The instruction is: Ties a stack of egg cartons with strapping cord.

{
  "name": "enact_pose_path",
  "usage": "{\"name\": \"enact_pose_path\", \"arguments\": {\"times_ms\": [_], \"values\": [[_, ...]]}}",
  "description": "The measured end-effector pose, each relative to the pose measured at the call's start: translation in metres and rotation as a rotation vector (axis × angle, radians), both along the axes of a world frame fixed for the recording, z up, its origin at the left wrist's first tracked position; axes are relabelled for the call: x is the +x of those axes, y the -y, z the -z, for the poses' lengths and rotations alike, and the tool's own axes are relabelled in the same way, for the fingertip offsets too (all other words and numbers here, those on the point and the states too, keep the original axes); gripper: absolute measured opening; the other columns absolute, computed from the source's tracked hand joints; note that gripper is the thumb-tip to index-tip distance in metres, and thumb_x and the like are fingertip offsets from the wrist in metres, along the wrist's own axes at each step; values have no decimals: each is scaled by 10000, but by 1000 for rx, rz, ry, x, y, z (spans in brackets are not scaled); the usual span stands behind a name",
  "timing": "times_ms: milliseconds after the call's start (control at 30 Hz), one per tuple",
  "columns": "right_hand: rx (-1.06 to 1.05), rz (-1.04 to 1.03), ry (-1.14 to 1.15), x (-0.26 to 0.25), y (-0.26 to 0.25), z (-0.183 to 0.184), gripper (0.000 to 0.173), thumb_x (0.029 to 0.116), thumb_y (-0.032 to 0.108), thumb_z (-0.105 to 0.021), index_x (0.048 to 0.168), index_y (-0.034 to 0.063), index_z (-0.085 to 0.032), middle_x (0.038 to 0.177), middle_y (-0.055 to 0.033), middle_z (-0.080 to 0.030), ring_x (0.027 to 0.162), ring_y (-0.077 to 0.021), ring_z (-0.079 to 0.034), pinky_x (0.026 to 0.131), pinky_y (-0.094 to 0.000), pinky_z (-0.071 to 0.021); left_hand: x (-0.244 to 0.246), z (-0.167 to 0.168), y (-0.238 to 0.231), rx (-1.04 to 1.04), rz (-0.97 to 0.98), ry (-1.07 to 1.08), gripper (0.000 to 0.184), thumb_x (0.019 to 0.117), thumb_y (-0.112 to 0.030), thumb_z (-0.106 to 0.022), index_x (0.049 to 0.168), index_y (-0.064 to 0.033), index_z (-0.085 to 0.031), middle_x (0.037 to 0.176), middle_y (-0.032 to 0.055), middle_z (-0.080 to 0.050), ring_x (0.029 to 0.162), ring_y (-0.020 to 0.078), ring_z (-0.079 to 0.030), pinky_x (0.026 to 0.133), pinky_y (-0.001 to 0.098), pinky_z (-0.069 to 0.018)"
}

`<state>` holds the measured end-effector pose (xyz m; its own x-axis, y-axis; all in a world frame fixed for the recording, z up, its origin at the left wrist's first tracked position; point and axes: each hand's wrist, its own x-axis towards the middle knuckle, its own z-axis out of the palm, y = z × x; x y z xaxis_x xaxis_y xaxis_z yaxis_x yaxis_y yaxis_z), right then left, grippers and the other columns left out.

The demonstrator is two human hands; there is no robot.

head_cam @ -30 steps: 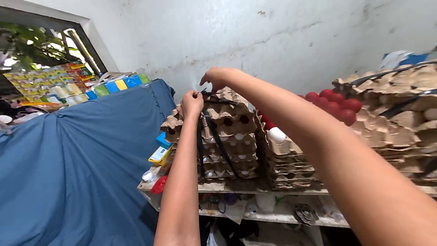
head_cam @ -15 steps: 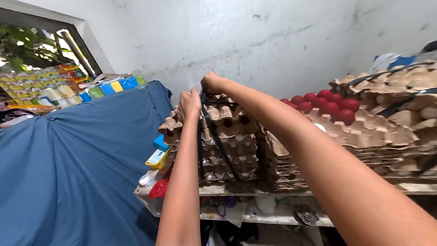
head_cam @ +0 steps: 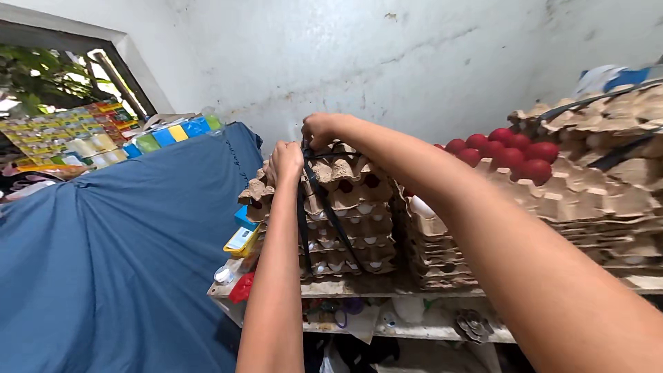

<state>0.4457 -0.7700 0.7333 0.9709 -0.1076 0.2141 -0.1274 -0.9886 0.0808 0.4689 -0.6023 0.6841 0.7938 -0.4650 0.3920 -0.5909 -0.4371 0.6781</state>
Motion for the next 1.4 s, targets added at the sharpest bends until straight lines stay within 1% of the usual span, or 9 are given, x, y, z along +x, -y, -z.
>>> {"name": "enact_pose_path", "arguments": {"times_ms": [233,400,633,900,1033,1200,1267,1333,1400], "values": [[210,30,308,-20,20,-4,210,958,123,-618,965,-84,-654,944,-247,-657,938,-400,-657,830,-600,-503,-2,-3,0,77,43,8,446,1081,-331,-351,1227,-63,-675,1318,173,-637,1293,340,-547,1066,654,-342],[337,22,223,-36,23,-2,434,1023,236,-644,1421,70,-594,1311,-187,-671,1230,-358,-634,1093,-568,-448,2,-2,3,74,44,17,450,1074,-316,-343,1238,-104,-704,1323,163,-648,1301,348,-550,1043,660,-367],[88,-149,161,-6,11,15,195,975,47,-617,1102,-40,-736,1119,-233,-712,1115,-392,-659,1009,-572,-476,1,-3,2,7,68,-44,440,1068,-395,-386,1128,-167,-758,1208,87,-711,1199,294,-616,987,623,-416],[697,312,515,-20,-7,12,435,1105,248,-355,1120,-67,-654,1205,-254,-655,1151,-361,-644,956,-556,-494,-3,-4,-1,32,23,-67,612,1023,-597,-401,1080,-88,-737,1206,170,-682,1219,361,-584,1001,680,-370],[884,500,607,-39,2,4,296,1028,117,-483,1205,-78,-616,1259,-255,-628,1136,-356,-649,932,-549,-524,5,-1,-2,91,65,37,377,936,-423,-661,992,-61,-750,1093,197,-700,1111,391,-618,955,690,-392],[1228,709,1075,-73,44,-23,530,965,126,-612,1411,-77,-408,1267,-216,-583,1061,-267,-669,868,-391,-577,9,4,0,-3,70,55,316,988,-344,-577,1055,-71,-720,1114,199,-683,1121,376,-607,958,664,-392],[1142,863,1241,-84,52,-33,805,854,95,-711,1518,-14,-270,1471,-187,-429,1321,-245,-522,1028,-354,-500,9,5,0,-29,96,67,314,1003,-333,-568,1096,-73,-718,1133,191,-687,1129,365,-620,960,652,-422],[756,816,1227,-90,46,-28,1037,756,50,-740,1610,-29,-158,1653,-240,-219,1537,-347,-261,1208,-515,-318,11,5,0,-48,134,73,315,1015,-326,-554,1118,-71,-707,1125,183,-690,1112,356,-628,950,639,-433],[377,527,1048,-86,28,-14,907,759,38,-754,1566,-28,-346,1589,-344,-314,1479,-518,-306,1150,-714,-285,14,5,1,-53,179,87,315,1037,-323,-545,1138,-65,-692,1109,183,-689,1080,352,-635,930,630,-444]]}}
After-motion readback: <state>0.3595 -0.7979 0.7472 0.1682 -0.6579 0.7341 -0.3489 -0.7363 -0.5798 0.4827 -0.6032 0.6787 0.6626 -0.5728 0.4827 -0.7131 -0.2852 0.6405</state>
